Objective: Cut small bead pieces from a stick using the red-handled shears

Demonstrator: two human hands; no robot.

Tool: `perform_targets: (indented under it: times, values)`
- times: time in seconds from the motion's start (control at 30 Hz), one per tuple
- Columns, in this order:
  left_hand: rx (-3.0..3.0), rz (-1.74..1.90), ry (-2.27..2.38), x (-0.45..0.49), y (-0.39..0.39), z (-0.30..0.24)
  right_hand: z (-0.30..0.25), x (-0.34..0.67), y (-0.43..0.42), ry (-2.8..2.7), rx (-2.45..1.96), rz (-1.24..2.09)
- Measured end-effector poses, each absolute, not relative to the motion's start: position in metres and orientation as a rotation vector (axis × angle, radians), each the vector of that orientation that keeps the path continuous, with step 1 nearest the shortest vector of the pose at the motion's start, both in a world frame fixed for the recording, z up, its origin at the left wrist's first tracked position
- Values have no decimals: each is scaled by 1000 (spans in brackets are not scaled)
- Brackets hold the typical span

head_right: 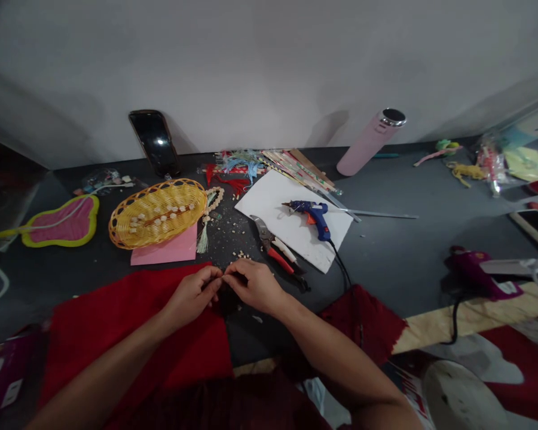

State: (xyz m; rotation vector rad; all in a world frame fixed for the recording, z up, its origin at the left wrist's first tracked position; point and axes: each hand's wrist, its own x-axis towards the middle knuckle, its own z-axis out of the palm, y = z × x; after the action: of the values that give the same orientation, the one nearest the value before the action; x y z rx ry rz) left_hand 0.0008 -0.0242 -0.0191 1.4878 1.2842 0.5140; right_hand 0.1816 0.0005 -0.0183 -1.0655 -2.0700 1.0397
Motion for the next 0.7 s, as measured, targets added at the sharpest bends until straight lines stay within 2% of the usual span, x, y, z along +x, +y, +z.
perform_targets:
  times: [0.17, 0.53, 0.7]
  values:
    - [1570, 507, 1328, 3, -25, -17, -20, 180, 0, -2054, -1125, 1093]
    - [1581, 738, 1402, 6, -28, -16, -23, 177, -1, -1507, -1227, 1654]
    - [1630, 714, 1387, 6, -27, -14, -23, 175, -3, -1521, -1234, 1635]
